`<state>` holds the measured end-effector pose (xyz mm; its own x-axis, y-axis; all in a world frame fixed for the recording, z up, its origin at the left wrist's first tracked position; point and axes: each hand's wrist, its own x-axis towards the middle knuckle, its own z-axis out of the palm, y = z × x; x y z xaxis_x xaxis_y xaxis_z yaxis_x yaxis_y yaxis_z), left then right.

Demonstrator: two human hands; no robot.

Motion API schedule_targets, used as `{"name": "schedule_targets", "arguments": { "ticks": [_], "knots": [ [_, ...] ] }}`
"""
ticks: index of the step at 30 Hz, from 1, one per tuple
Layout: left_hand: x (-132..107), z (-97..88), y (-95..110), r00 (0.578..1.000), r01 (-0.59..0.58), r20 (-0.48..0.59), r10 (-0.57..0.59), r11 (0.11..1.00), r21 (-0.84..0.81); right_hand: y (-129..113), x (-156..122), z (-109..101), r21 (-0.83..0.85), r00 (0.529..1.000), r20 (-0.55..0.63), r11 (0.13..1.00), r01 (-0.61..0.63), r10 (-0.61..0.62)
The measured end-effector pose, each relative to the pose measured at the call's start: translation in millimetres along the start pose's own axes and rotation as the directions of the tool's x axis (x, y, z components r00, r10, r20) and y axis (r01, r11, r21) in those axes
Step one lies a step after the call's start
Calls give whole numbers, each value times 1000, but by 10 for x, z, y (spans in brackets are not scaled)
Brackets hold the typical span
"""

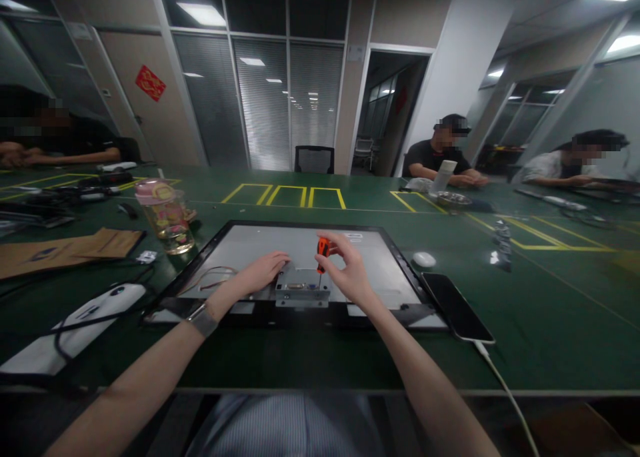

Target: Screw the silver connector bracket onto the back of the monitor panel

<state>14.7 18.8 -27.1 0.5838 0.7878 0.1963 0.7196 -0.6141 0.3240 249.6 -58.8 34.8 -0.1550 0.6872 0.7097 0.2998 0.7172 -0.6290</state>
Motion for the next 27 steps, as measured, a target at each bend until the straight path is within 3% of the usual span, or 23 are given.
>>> {"name": "schedule_targets", "arguments": {
  "ticks": [7, 13, 27],
  "knots": [
    [6, -5, -2, 1000, -5, 8, 5, 1000, 2, -37, 0, 5, 93, 999, 39, 995, -31, 28],
    [-7, -9, 11, 1000, -8, -3, 8, 1000, 6, -14, 9, 3, -22, 999, 35, 1000, 0, 1],
    [-8, -17, 18, 1000, -28, 0, 28, 999, 26, -29, 38, -1, -42, 1000, -19, 999, -9, 8]
  ]
}}
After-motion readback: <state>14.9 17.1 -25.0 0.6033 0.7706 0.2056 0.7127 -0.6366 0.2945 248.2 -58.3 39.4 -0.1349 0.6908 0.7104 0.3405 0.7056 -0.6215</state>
